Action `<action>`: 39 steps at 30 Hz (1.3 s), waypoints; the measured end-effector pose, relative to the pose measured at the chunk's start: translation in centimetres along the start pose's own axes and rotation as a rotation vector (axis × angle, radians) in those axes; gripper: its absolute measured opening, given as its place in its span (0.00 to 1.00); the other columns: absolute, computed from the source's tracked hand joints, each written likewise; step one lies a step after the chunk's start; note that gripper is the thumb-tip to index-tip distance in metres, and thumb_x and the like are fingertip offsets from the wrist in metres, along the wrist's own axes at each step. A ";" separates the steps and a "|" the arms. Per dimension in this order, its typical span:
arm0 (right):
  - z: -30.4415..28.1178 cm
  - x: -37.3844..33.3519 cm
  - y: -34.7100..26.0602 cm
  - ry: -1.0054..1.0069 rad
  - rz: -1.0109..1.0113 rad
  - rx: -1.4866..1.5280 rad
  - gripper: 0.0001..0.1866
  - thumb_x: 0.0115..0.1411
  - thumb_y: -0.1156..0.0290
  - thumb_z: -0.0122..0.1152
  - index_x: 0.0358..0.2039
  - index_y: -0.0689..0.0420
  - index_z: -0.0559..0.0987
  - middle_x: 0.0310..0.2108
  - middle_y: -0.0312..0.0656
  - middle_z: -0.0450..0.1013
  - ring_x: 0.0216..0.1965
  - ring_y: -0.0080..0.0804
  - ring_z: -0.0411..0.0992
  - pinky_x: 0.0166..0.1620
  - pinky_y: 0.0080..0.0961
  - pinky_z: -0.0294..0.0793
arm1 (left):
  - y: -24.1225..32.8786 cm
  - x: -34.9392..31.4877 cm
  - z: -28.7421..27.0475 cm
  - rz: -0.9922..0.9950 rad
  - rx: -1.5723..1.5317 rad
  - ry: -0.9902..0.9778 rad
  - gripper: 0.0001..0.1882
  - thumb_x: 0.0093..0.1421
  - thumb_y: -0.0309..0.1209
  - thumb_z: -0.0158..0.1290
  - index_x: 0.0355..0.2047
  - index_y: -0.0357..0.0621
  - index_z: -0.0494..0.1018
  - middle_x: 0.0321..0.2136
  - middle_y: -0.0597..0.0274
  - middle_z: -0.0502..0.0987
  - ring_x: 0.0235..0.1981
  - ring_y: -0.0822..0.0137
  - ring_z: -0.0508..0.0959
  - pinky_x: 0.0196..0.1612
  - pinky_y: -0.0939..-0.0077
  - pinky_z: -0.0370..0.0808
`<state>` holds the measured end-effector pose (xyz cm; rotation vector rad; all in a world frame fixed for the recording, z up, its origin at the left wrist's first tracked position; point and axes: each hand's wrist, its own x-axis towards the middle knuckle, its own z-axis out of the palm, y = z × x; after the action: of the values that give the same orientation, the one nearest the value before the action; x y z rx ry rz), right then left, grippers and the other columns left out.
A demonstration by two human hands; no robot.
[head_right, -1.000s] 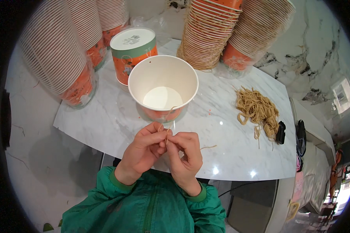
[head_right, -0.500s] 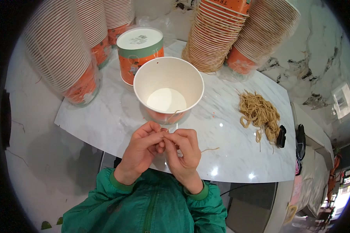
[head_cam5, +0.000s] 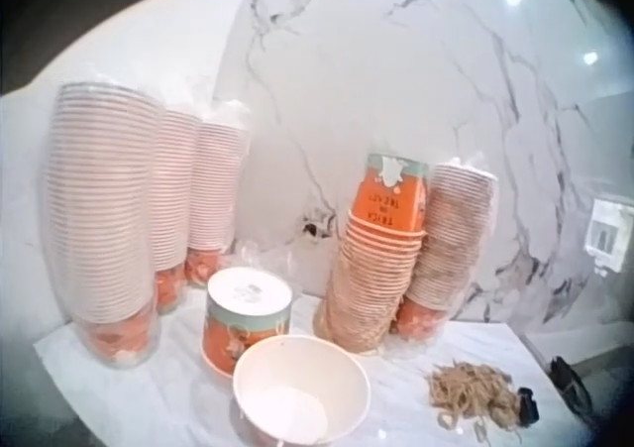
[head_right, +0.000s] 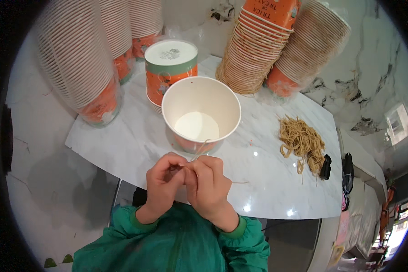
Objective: The person is attaching rubber bands to paper cups on a workstation.
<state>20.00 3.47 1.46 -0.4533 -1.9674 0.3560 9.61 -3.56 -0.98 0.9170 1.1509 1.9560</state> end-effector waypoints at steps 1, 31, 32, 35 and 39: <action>-0.1 0.5 -0.2 -0.028 -0.023 -0.041 0.08 0.60 0.86 0.63 0.39 0.64 0.76 0.35 0.47 0.72 0.28 0.34 0.72 0.29 0.25 0.74 | -0.2 0.0 -0.2 0.093 0.081 0.010 0.06 0.64 0.17 0.56 0.40 0.36 0.75 0.34 0.65 0.77 0.32 0.78 0.76 0.36 0.81 0.74; -1.6 2.6 1.7 -0.321 -0.003 0.001 0.08 0.58 0.79 0.65 0.38 0.57 0.78 0.35 0.42 0.73 0.28 0.42 0.76 0.26 0.35 0.73 | 0.9 2.0 -2.5 -0.013 0.249 -0.121 0.05 0.65 0.16 0.54 0.39 0.35 0.73 0.35 0.65 0.76 0.28 0.78 0.74 0.31 0.82 0.72; -1.5 2.5 1.7 -0.302 0.009 0.013 0.08 0.58 0.78 0.66 0.39 0.57 0.79 0.36 0.42 0.73 0.28 0.42 0.77 0.27 0.34 0.73 | 1.1 1.8 -2.4 -0.018 0.250 -0.121 0.05 0.65 0.16 0.54 0.39 0.35 0.73 0.35 0.65 0.76 0.28 0.78 0.74 0.31 0.82 0.72; -1.3 1.8 1.9 -0.268 0.032 0.046 0.09 0.59 0.79 0.66 0.40 0.58 0.79 0.36 0.43 0.74 0.28 0.41 0.77 0.27 0.32 0.74 | 1.6 2.0 -2.2 -0.301 0.068 -0.130 0.01 0.68 0.20 0.53 0.38 0.38 0.72 0.31 0.67 0.75 0.26 0.77 0.74 0.29 0.81 0.70; -1.3 0.7 0.8 -0.232 0.305 0.236 0.09 0.61 0.81 0.65 0.41 0.59 0.79 0.36 0.43 0.74 0.28 0.35 0.77 0.27 0.28 0.73 | 0.8 2.0 -2.6 -0.476 -0.199 -0.181 0.05 0.71 0.30 0.52 0.40 0.41 0.73 0.26 0.71 0.74 0.24 0.79 0.71 0.28 0.82 0.67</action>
<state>21.05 4.58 2.21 -0.5798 -2.0470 0.8578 6.23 -3.37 -0.72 0.6293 0.9459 1.5333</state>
